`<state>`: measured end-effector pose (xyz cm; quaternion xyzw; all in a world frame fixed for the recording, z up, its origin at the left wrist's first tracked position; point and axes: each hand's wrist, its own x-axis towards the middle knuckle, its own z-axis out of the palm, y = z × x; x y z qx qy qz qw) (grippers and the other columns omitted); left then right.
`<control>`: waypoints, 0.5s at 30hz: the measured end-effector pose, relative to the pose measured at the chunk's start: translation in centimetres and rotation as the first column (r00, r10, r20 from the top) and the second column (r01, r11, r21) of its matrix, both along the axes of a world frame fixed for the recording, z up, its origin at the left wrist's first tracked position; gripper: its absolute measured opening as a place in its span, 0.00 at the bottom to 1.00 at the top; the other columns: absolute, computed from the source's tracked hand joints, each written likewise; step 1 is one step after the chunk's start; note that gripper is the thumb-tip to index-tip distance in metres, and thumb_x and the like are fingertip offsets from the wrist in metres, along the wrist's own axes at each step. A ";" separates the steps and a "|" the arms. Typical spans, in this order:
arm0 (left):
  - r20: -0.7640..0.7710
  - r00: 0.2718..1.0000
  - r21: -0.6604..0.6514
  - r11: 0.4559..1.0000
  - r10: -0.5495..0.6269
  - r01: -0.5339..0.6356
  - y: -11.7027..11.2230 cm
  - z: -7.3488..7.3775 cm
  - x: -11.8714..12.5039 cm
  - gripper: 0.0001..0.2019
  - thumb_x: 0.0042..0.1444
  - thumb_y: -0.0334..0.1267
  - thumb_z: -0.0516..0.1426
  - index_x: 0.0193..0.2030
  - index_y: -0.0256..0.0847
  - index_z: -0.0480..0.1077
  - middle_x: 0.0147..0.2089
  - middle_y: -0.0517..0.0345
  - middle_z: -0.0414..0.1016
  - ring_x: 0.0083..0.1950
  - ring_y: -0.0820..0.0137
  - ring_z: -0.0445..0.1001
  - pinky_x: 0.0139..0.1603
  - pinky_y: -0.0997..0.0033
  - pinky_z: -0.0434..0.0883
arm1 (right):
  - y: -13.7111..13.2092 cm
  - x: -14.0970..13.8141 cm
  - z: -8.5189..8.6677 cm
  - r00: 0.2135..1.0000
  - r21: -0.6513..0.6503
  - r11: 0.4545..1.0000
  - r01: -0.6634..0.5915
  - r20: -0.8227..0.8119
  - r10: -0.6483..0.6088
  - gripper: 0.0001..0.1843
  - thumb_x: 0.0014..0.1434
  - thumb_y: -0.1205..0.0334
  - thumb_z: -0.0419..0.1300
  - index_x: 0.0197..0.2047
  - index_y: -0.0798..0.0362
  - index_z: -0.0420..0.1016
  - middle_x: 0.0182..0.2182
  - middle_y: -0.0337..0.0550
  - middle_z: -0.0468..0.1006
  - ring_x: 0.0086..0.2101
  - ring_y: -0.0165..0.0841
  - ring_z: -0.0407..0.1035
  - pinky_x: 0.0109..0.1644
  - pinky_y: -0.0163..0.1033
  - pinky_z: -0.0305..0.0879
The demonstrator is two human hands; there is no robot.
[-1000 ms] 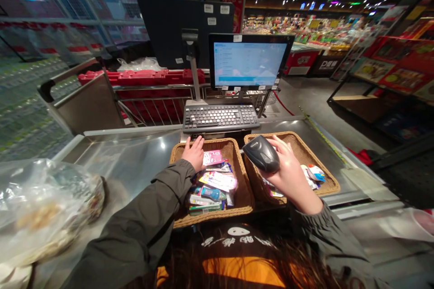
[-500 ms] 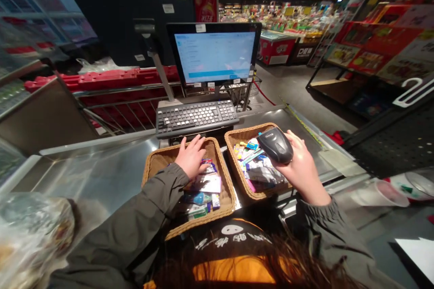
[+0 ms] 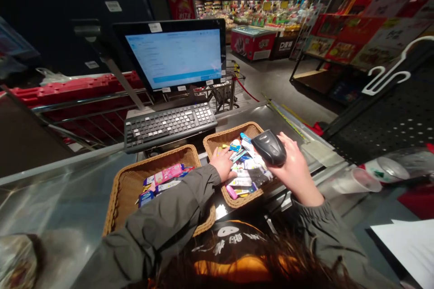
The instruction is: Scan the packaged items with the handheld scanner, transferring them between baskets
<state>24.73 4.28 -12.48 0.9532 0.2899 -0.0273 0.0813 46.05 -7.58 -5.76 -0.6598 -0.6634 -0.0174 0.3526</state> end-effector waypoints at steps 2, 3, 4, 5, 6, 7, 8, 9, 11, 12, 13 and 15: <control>-0.018 1.000 -0.046 0.999 0.019 -0.020 0.3 -0.8 0.8 0.12 0.57 0.47 0.61 0.38 0.42 0.80 0.68 0.44 0.66 0.73 0.46 0.53 0.68 0.28 0.47 | 0.1 0.5 -0.1 1.000 -0.009 1.000 0.000 -0.002 0.000 0.28 0.54 0.54 0.63 0.57 0.51 0.69 0.57 0.58 0.71 0.64 0.58 0.57 0.65 0.74 0.47; -0.019 1.000 -0.069 0.997 0.022 -0.024 0.4 -1.0 1.0 0.10 0.56 0.46 0.62 0.37 0.42 0.81 0.66 0.46 0.68 0.72 0.45 0.54 0.68 0.28 0.47 | 0.2 0.7 -0.1 1.000 -0.013 1.000 -0.002 -0.004 0.002 0.28 0.54 0.54 0.63 0.57 0.52 0.68 0.57 0.58 0.71 0.65 0.58 0.57 0.66 0.74 0.47; -0.018 0.999 -0.090 0.995 0.028 -0.029 0.4 -1.1 1.1 0.08 0.55 0.44 0.62 0.35 0.43 0.81 0.65 0.48 0.70 0.72 0.45 0.55 0.68 0.27 0.47 | 0.2 0.9 -0.1 1.000 -0.017 1.000 -0.005 -0.005 0.005 0.28 0.54 0.53 0.63 0.57 0.52 0.68 0.57 0.59 0.71 0.65 0.58 0.57 0.66 0.74 0.48; -0.011 0.999 -0.107 0.994 0.037 -0.038 0.4 -1.2 1.1 0.06 0.54 0.42 0.63 0.34 0.44 0.81 0.63 0.50 0.71 0.72 0.46 0.55 0.68 0.27 0.46 | 0.3 1.0 -0.1 1.000 -0.019 1.000 -0.008 -0.008 0.008 0.28 0.54 0.53 0.63 0.57 0.52 0.68 0.57 0.59 0.71 0.65 0.58 0.57 0.65 0.74 0.48; 0.000 0.999 -0.119 0.992 0.049 -0.048 0.4 -1.1 1.1 0.05 0.53 0.40 0.63 0.33 0.45 0.80 0.62 0.52 0.72 0.72 0.47 0.56 0.68 0.26 0.46 | 0.4 1.1 0.0 1.000 -0.019 1.000 -0.011 -0.012 0.011 0.28 0.54 0.53 0.63 0.57 0.52 0.68 0.57 0.59 0.71 0.65 0.58 0.57 0.65 0.74 0.48; 0.016 0.998 -0.123 0.991 0.061 -0.059 0.3 -1.0 0.9 0.03 0.53 0.39 0.64 0.32 0.45 0.80 0.62 0.54 0.73 0.72 0.48 0.56 0.68 0.26 0.46 | 0.5 1.2 0.0 1.000 -0.016 1.000 -0.015 -0.017 0.015 0.28 0.54 0.53 0.63 0.57 0.53 0.68 0.57 0.59 0.71 0.64 0.58 0.58 0.65 0.75 0.48; 0.037 0.997 -0.119 0.990 0.074 -0.069 0.2 -0.9 0.8 0.02 0.53 0.37 0.63 0.32 0.45 0.80 0.62 0.55 0.73 0.72 0.49 0.56 0.68 0.27 0.46 | 0.6 1.3 0.0 1.000 -0.016 1.000 -0.019 -0.023 0.019 0.28 0.54 0.53 0.63 0.56 0.53 0.69 0.57 0.59 0.72 0.64 0.58 0.58 0.65 0.75 0.48; 0.064 0.994 -0.106 0.991 0.086 -0.079 0.2 -0.7 0.5 0.03 0.54 0.36 0.62 0.31 0.45 0.79 0.62 0.56 0.73 0.72 0.50 0.57 0.68 0.27 0.46 | 0.8 1.3 0.0 0.999 -0.017 1.000 -0.024 -0.027 0.023 0.28 0.53 0.53 0.63 0.56 0.53 0.69 0.57 0.59 0.72 0.64 0.58 0.58 0.65 0.74 0.48; 0.128 0.986 -0.058 0.993 0.106 -0.099 0.2 0.0 -0.1 0.07 0.57 0.34 0.60 0.32 0.45 0.79 0.63 0.56 0.72 0.72 0.52 0.58 0.69 0.28 0.45 | 1.1 1.3 0.0 0.999 -0.020 0.999 -0.033 -0.034 0.032 0.28 0.53 0.53 0.63 0.56 0.53 0.69 0.57 0.59 0.72 0.64 0.58 0.58 0.65 0.74 0.48; 0.164 0.980 -0.027 0.994 0.113 -0.110 0.2 0.4 -0.5 0.08 0.58 0.33 0.58 0.33 0.45 0.79 0.63 0.56 0.72 0.72 0.52 0.58 0.69 0.28 0.45 | 1.3 1.3 0.1 0.999 -0.019 0.999 -0.039 -0.034 0.038 0.28 0.52 0.54 0.63 0.56 0.53 0.69 0.57 0.60 0.72 0.64 0.58 0.58 0.66 0.74 0.48; 0.200 0.973 0.006 0.993 0.118 -0.121 0.3 0.9 -0.9 0.09 0.60 0.32 0.57 0.35 0.45 0.80 0.63 0.55 0.72 0.72 0.52 0.57 0.69 0.28 0.44 | 1.4 1.2 0.1 0.998 -0.015 0.999 -0.044 -0.033 0.044 0.28 0.52 0.54 0.64 0.56 0.53 0.69 0.57 0.60 0.72 0.64 0.58 0.58 0.66 0.74 0.47; 0.254 0.958 0.071 0.986 0.129 -0.152 0.6 2.2 -2.0 0.11 0.61 0.32 0.55 0.36 0.45 0.79 0.64 0.53 0.72 0.73 0.52 0.56 0.69 0.28 0.43 | 1.7 1.0 0.1 0.998 -0.004 0.998 -0.058 -0.029 0.058 0.28 0.51 0.54 0.64 0.55 0.53 0.70 0.57 0.59 0.72 0.64 0.57 0.58 0.66 0.73 0.47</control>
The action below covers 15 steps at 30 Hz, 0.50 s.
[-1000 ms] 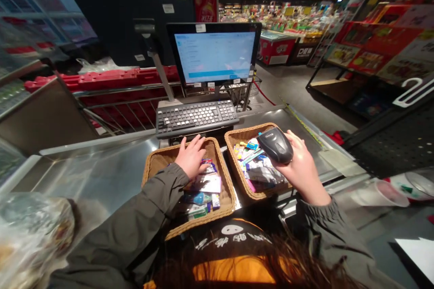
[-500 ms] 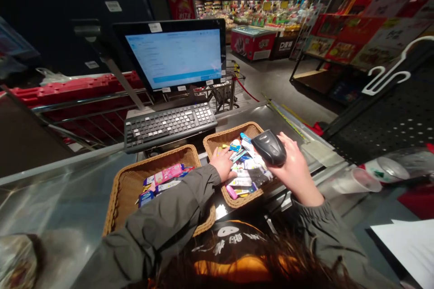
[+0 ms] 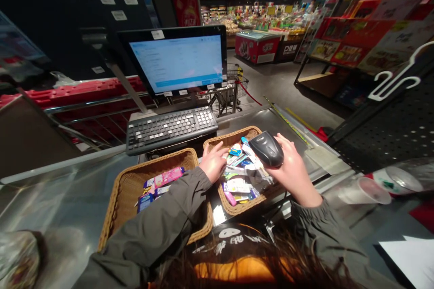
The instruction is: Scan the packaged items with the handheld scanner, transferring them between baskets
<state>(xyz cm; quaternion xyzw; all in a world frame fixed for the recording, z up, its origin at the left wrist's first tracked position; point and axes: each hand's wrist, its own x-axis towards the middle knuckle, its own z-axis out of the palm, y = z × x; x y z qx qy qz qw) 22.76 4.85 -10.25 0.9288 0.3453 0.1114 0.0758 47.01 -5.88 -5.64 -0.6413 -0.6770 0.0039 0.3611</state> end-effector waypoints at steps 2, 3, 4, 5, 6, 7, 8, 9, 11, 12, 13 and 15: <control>0.025 0.999 0.076 0.996 0.038 -0.039 0.3 1.6 -1.3 0.11 0.62 0.31 0.54 0.35 0.44 0.78 0.64 0.52 0.71 0.73 0.52 0.55 0.69 0.28 0.43 | 0.3 -0.5 0.1 1.000 0.011 1.000 -0.019 0.007 0.019 0.27 0.51 0.55 0.63 0.54 0.52 0.70 0.57 0.59 0.72 0.64 0.57 0.58 0.66 0.73 0.47; 0.034 0.998 0.114 0.992 0.057 -0.060 0.5 2.4 -2.0 0.12 0.62 0.31 0.53 0.34 0.43 0.77 0.65 0.52 0.70 0.74 0.52 0.54 0.69 0.27 0.43 | 0.4 -0.9 0.1 0.999 0.015 0.999 -0.033 0.010 0.033 0.26 0.52 0.56 0.63 0.54 0.52 0.70 0.57 0.58 0.72 0.64 0.57 0.58 0.66 0.73 0.48; 0.044 0.996 0.149 0.986 0.074 -0.079 0.7 3.3 -2.8 0.12 0.62 0.31 0.53 0.33 0.42 0.77 0.66 0.52 0.69 0.74 0.52 0.54 0.69 0.27 0.43 | 0.5 -1.3 0.2 0.999 0.021 0.998 -0.051 0.013 0.051 0.25 0.52 0.56 0.63 0.54 0.52 0.70 0.57 0.58 0.72 0.64 0.57 0.58 0.66 0.73 0.48; 0.059 0.994 0.181 0.978 0.093 -0.102 0.8 4.1 -3.5 0.12 0.63 0.31 0.52 0.33 0.42 0.76 0.66 0.52 0.69 0.74 0.52 0.53 0.69 0.27 0.44 | 0.6 -1.8 0.4 0.997 0.027 0.997 -0.071 0.016 0.070 0.24 0.52 0.56 0.62 0.53 0.52 0.70 0.57 0.57 0.72 0.64 0.57 0.58 0.66 0.74 0.48; 0.074 0.991 0.208 0.970 0.115 -0.128 0.9 5.1 -4.3 0.12 0.64 0.31 0.52 0.34 0.42 0.75 0.67 0.53 0.68 0.74 0.52 0.53 0.69 0.27 0.44 | 0.7 -2.3 0.6 0.996 0.036 0.995 -0.090 0.019 0.090 0.24 0.52 0.57 0.62 0.53 0.52 0.71 0.56 0.57 0.72 0.64 0.58 0.58 0.65 0.74 0.49; 0.091 0.986 0.230 0.960 0.141 -0.159 0.9 6.0 -5.0 0.12 0.64 0.32 0.51 0.35 0.42 0.75 0.67 0.53 0.67 0.74 0.52 0.52 0.69 0.27 0.44 | 0.8 -2.8 0.8 0.994 0.047 0.993 -0.108 0.024 0.107 0.23 0.52 0.57 0.62 0.52 0.52 0.71 0.56 0.57 0.72 0.64 0.58 0.58 0.65 0.74 0.49; 0.108 0.979 0.247 0.950 0.171 -0.193 1.0 6.9 -5.8 0.12 0.64 0.32 0.50 0.35 0.42 0.74 0.68 0.53 0.67 0.75 0.52 0.51 0.69 0.27 0.45 | 1.0 -3.4 1.1 0.992 0.060 0.991 -0.124 0.030 0.122 0.23 0.53 0.58 0.61 0.52 0.52 0.71 0.56 0.57 0.72 0.64 0.58 0.58 0.65 0.74 0.49; 0.130 0.970 0.260 0.937 0.207 -0.235 1.0 7.9 -6.5 0.12 0.64 0.32 0.50 0.36 0.42 0.74 0.68 0.53 0.67 0.75 0.52 0.50 0.69 0.28 0.46 | 1.1 -4.0 1.4 0.990 0.077 0.987 -0.138 0.038 0.135 0.23 0.53 0.59 0.61 0.53 0.52 0.71 0.57 0.57 0.72 0.64 0.58 0.57 0.65 0.74 0.49; 0.186 0.943 0.276 0.906 0.277 -0.321 1.0 9.8 -7.8 0.11 0.64 0.32 0.50 0.37 0.42 0.74 0.68 0.52 0.66 0.75 0.52 0.50 0.69 0.29 0.48 | 1.5 -5.2 2.3 0.985 0.116 0.979 -0.166 0.057 0.160 0.23 0.53 0.60 0.60 0.53 0.52 0.71 0.58 0.57 0.71 0.65 0.58 0.56 0.65 0.74 0.49; 0.219 0.926 0.280 0.889 0.308 -0.362 1.0 10.7 -8.4 0.11 0.64 0.33 0.50 0.37 0.42 0.74 0.68 0.51 0.66 0.75 0.53 0.50 0.69 0.29 0.49 | 1.8 -5.8 2.7 0.982 0.137 0.974 -0.182 0.070 0.173 0.22 0.54 0.60 0.59 0.53 0.52 0.71 0.58 0.57 0.70 0.65 0.58 0.55 0.65 0.74 0.49; 0.256 0.907 0.284 0.871 0.334 -0.401 1.1 11.6 -8.9 0.11 0.64 0.33 0.50 0.38 0.41 0.74 0.69 0.50 0.65 0.75 0.53 0.50 0.69 0.29 0.49 | 2.0 -6.4 3.3 0.979 0.156 0.968 -0.197 0.085 0.186 0.21 0.54 0.60 0.59 0.52 0.53 0.71 0.58 0.58 0.70 0.66 0.59 0.54 0.65 0.74 0.49; 0.325 0.874 0.297 0.838 0.361 -0.457 1.2 13.3 -10.0 0.11 0.64 0.33 0.50 0.38 0.41 0.73 0.70 0.50 0.63 0.75 0.53 0.49 0.68 0.29 0.50 | 2.4 -7.7 4.5 0.970 0.199 0.952 -0.233 0.119 0.212 0.20 0.54 0.59 0.59 0.51 0.52 0.72 0.59 0.58 0.69 0.66 0.59 0.53 0.65 0.75 0.48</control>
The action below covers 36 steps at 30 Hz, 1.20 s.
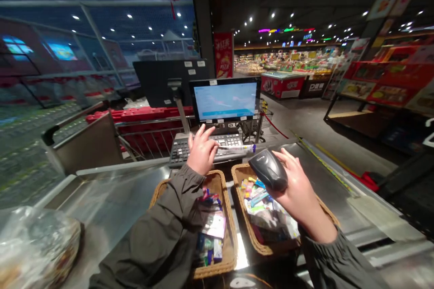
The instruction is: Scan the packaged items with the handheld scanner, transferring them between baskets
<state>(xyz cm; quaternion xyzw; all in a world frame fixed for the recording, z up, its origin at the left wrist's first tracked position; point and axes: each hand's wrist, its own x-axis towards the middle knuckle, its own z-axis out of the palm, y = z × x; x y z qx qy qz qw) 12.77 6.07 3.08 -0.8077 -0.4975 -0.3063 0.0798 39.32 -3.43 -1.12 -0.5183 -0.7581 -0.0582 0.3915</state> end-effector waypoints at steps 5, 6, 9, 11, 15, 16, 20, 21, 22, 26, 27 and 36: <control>0.075 0.997 0.091 0.995 0.026 -0.033 0.0 3.1 -2.1 0.11 0.64 0.33 0.50 0.35 0.41 0.73 0.72 0.52 0.59 0.76 0.53 0.46 0.69 0.28 0.47 | 0.5 -3.1 3.4 0.998 0.128 0.990 -0.065 0.035 0.062 0.21 0.55 0.58 0.60 0.53 0.51 0.71 0.60 0.57 0.67 0.67 0.59 0.51 0.66 0.74 0.47; 0.080 0.996 0.099 0.994 0.027 -0.035 -0.1 3.5 -2.4 0.11 0.64 0.33 0.50 0.35 0.41 0.73 0.73 0.53 0.58 0.76 0.53 0.45 0.69 0.29 0.46 | 0.4 -3.7 4.0 0.997 0.144 0.987 -0.072 0.039 0.067 0.21 0.56 0.58 0.60 0.53 0.51 0.71 0.61 0.57 0.67 0.67 0.59 0.50 0.66 0.74 0.47; 0.101 0.994 0.106 0.993 0.033 -0.043 -0.4 4.3 -3.2 0.11 0.64 0.33 0.50 0.35 0.41 0.73 0.73 0.54 0.57 0.77 0.53 0.45 0.69 0.29 0.46 | 0.1 -5.2 5.3 0.994 0.173 0.981 -0.093 0.064 0.084 0.22 0.57 0.57 0.60 0.54 0.51 0.71 0.61 0.58 0.66 0.67 0.60 0.49 0.66 0.75 0.47; 0.122 0.992 0.105 0.993 0.038 -0.051 -0.7 4.7 -3.6 0.11 0.64 0.33 0.50 0.35 0.41 0.73 0.73 0.54 0.57 0.77 0.54 0.45 0.69 0.29 0.46 | -0.2 -6.1 5.7 0.992 0.185 0.977 -0.107 0.082 0.093 0.23 0.57 0.57 0.60 0.56 0.51 0.69 0.62 0.58 0.65 0.67 0.60 0.49 0.65 0.76 0.47; 0.161 0.986 0.105 0.993 0.042 -0.059 -1.1 5.0 -4.3 0.10 0.63 0.32 0.51 0.35 0.41 0.73 0.73 0.54 0.57 0.77 0.55 0.45 0.70 0.30 0.45 | -1.0 -7.5 5.7 0.985 0.203 0.969 -0.139 0.129 0.114 0.25 0.57 0.60 0.59 0.58 0.53 0.67 0.62 0.60 0.65 0.67 0.59 0.49 0.65 0.76 0.48; 0.168 0.985 0.105 0.993 0.040 -0.059 -1.2 5.1 -4.6 0.10 0.63 0.32 0.51 0.35 0.41 0.73 0.73 0.54 0.58 0.77 0.56 0.45 0.70 0.31 0.45 | -1.1 -7.7 5.6 0.983 0.202 0.969 -0.143 0.139 0.116 0.25 0.57 0.60 0.59 0.58 0.54 0.67 0.62 0.60 0.65 0.67 0.59 0.49 0.65 0.76 0.47; 0.189 0.981 0.115 0.992 0.033 -0.055 -1.3 5.1 -5.4 0.11 0.64 0.33 0.50 0.35 0.42 0.73 0.73 0.55 0.57 0.77 0.56 0.45 0.71 0.32 0.44 | -1.7 -8.4 5.7 0.982 0.198 0.970 -0.143 0.151 0.114 0.25 0.57 0.60 0.59 0.58 0.55 0.68 0.62 0.61 0.65 0.68 0.58 0.49 0.66 0.75 0.47; 0.192 0.981 0.119 0.991 0.030 -0.054 -1.4 5.0 -5.6 0.11 0.64 0.34 0.50 0.35 0.42 0.73 0.73 0.54 0.57 0.77 0.56 0.45 0.71 0.32 0.44 | -1.9 -8.5 5.7 0.982 0.199 0.969 -0.143 0.152 0.114 0.25 0.57 0.60 0.59 0.58 0.55 0.68 0.62 0.61 0.66 0.67 0.58 0.49 0.66 0.75 0.47; 0.195 0.980 0.121 0.991 0.027 -0.052 -1.4 5.0 -5.7 0.11 0.64 0.34 0.50 0.35 0.42 0.73 0.73 0.54 0.57 0.77 0.57 0.46 0.71 0.32 0.44 | -2.0 -8.6 5.8 0.982 0.200 0.969 -0.143 0.152 0.113 0.26 0.57 0.59 0.60 0.58 0.55 0.68 0.62 0.61 0.66 0.67 0.59 0.50 0.66 0.75 0.47; 0.207 0.978 0.126 0.991 0.023 -0.050 -1.7 5.0 -6.1 0.11 0.64 0.34 0.50 0.35 0.41 0.72 0.73 0.54 0.57 0.76 0.56 0.46 0.70 0.31 0.45 | -2.3 -9.0 5.8 0.984 0.196 0.971 -0.137 0.143 0.110 0.25 0.57 0.59 0.60 0.58 0.54 0.68 0.61 0.60 0.67 0.67 0.59 0.51 0.65 0.76 0.47; 0.209 0.978 0.125 0.991 0.023 -0.050 -1.8 5.0 -6.2 0.11 0.63 0.33 0.50 0.35 0.42 0.72 0.73 0.54 0.57 0.76 0.56 0.46 0.70 0.31 0.45 | -2.4 -9.1 5.7 0.984 0.193 0.971 -0.137 0.142 0.111 0.25 0.57 0.59 0.60 0.58 0.54 0.68 0.61 0.60 0.67 0.67 0.59 0.51 0.65 0.76 0.47; 0.201 0.979 0.111 0.992 0.033 -0.056 -2.5 4.8 -6.9 0.11 0.64 0.34 0.50 0.35 0.42 0.73 0.73 0.54 0.57 0.77 0.57 0.46 0.70 0.31 0.45 | -3.2 -9.8 5.2 0.981 0.165 0.973 -0.161 0.131 0.140 0.25 0.60 0.55 0.59 0.59 0.51 0.69 0.59 0.58 0.70 0.66 0.61 0.52 0.63 0.79 0.48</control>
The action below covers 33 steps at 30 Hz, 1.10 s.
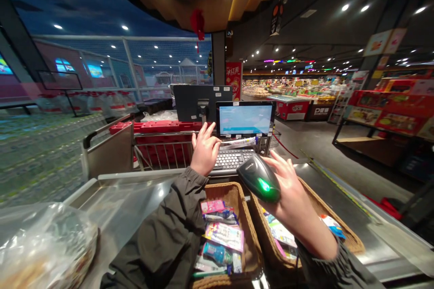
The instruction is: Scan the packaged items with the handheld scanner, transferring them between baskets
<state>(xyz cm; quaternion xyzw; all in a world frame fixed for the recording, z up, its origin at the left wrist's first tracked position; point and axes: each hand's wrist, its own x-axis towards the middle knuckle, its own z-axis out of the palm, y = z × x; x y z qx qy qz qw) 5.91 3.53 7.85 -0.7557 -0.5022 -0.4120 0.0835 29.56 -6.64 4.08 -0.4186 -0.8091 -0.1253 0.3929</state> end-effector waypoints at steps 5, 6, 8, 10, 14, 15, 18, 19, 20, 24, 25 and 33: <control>0.010 1.000 0.000 1.000 0.006 -0.006 -0.4 -0.1 -0.6 0.11 0.63 0.33 0.50 0.35 0.42 0.72 0.73 0.54 0.58 0.76 0.57 0.46 0.70 0.32 0.45 | -0.3 -0.4 0.0 1.000 0.012 1.000 0.000 -0.005 0.000 0.25 0.59 0.56 0.58 0.59 0.52 0.69 0.59 0.59 0.70 0.66 0.62 0.54 0.61 0.80 0.50; 0.014 1.000 -0.002 1.000 0.007 -0.007 -0.5 -0.2 -0.8 0.11 0.63 0.33 0.50 0.35 0.42 0.72 0.73 0.54 0.58 0.76 0.57 0.47 0.70 0.31 0.45 | -0.4 -0.5 0.0 1.000 0.014 1.000 0.003 -0.005 -0.003 0.25 0.59 0.56 0.59 0.58 0.53 0.69 0.59 0.60 0.70 0.65 0.62 0.54 0.61 0.80 0.51; 0.019 1.000 -0.009 1.000 0.010 -0.010 -0.7 -0.3 -1.1 0.11 0.63 0.33 0.50 0.34 0.42 0.72 0.73 0.54 0.58 0.76 0.57 0.47 0.70 0.31 0.45 | -0.5 -0.7 0.0 1.000 0.010 1.000 0.006 -0.003 -0.006 0.24 0.58 0.57 0.59 0.57 0.53 0.70 0.58 0.60 0.70 0.65 0.62 0.54 0.60 0.80 0.51; 0.019 1.000 -0.020 1.000 0.010 -0.009 -1.0 -0.5 -1.4 0.11 0.63 0.34 0.50 0.34 0.42 0.72 0.73 0.54 0.58 0.76 0.57 0.47 0.70 0.31 0.45 | -0.7 -0.9 -0.1 1.000 -0.004 1.000 0.003 -0.005 -0.003 0.23 0.58 0.57 0.59 0.56 0.53 0.70 0.59 0.61 0.70 0.65 0.62 0.54 0.61 0.79 0.51; 0.022 1.000 -0.059 0.998 0.012 -0.011 -1.5 -1.2 -2.1 0.11 0.63 0.34 0.49 0.34 0.42 0.72 0.73 0.53 0.58 0.76 0.57 0.47 0.71 0.32 0.44 | -0.9 -1.1 -0.7 1.000 -0.055 0.998 0.008 -0.007 -0.009 0.24 0.57 0.57 0.60 0.56 0.54 0.70 0.59 0.60 0.69 0.66 0.61 0.52 0.63 0.79 0.49; 0.021 1.000 -0.071 0.997 0.012 -0.011 -1.5 -1.5 -2.3 0.11 0.62 0.34 0.49 0.35 0.42 0.72 0.73 0.53 0.57 0.76 0.58 0.47 0.71 0.32 0.44 | -0.9 -1.2 -0.8 1.000 -0.066 0.998 0.012 -0.007 -0.012 0.24 0.57 0.57 0.60 0.56 0.54 0.70 0.59 0.60 0.69 0.66 0.61 0.52 0.63 0.79 0.49; 0.007 1.000 -0.097 0.995 0.011 -0.011 -1.6 -2.3 -2.9 0.11 0.62 0.34 0.49 0.35 0.42 0.73 0.73 0.54 0.57 0.76 0.58 0.47 0.70 0.32 0.45 | -1.0 -1.5 -1.2 1.000 -0.079 0.997 0.013 -0.009 -0.014 0.23 0.56 0.57 0.60 0.55 0.54 0.71 0.59 0.61 0.69 0.66 0.61 0.53 0.62 0.78 0.49; 0.001 1.000 -0.105 0.994 0.013 -0.012 -1.7 -2.6 -3.1 0.11 0.62 0.34 0.49 0.36 0.42 0.73 0.73 0.54 0.57 0.76 0.58 0.47 0.70 0.32 0.46 | -1.1 -1.6 -1.3 1.000 -0.083 0.996 0.011 -0.009 -0.011 0.23 0.56 0.57 0.60 0.55 0.54 0.71 0.59 0.60 0.70 0.66 0.61 0.53 0.62 0.78 0.49; -0.003 1.000 -0.116 0.993 0.015 -0.015 -1.7 -2.9 -3.3 0.11 0.62 0.35 0.49 0.36 0.42 0.73 0.73 0.54 0.57 0.76 0.58 0.48 0.70 0.32 0.46 | -1.1 -1.7 -1.4 1.000 -0.091 0.996 0.008 -0.008 -0.009 0.23 0.56 0.57 0.60 0.55 0.53 0.71 0.59 0.60 0.70 0.66 0.61 0.53 0.62 0.78 0.49; -0.016 1.000 -0.170 0.985 0.020 -0.022 -2.2 -4.2 -4.1 0.10 0.62 0.35 0.49 0.36 0.42 0.72 0.73 0.55 0.57 0.76 0.57 0.47 0.71 0.32 0.46 | -1.4 -2.4 -1.8 1.000 -0.161 0.987 -0.004 0.004 0.005 0.23 0.55 0.59 0.60 0.54 0.52 0.72 0.60 0.59 0.69 0.66 0.60 0.52 0.63 0.77 0.47; -0.023 1.000 -0.183 0.983 0.016 -0.019 -2.4 -4.6 -4.4 0.10 0.62 0.34 0.49 0.36 0.42 0.72 0.73 0.55 0.58 0.76 0.58 0.48 0.71 0.32 0.45 | -1.5 -2.7 -2.0 1.000 -0.178 0.984 -0.009 0.002 0.010 0.23 0.55 0.60 0.60 0.54 0.52 0.72 0.60 0.58 0.69 0.66 0.60 0.52 0.64 0.77 0.46; -0.141 0.987 -0.357 0.934 -0.075 0.020 -4.7 -10.2 -7.1 0.11 0.62 0.34 0.50 0.33 0.42 0.72 0.71 0.53 0.61 0.75 0.57 0.50 0.71 0.32 0.45 | -2.0 -4.1 -4.2 1.000 -0.271 0.962 -0.026 -0.013 0.024 0.23 0.52 0.62 0.60 0.53 0.52 0.72 0.59 0.57 0.70 0.67 0.59 0.52 0.66 0.74 0.47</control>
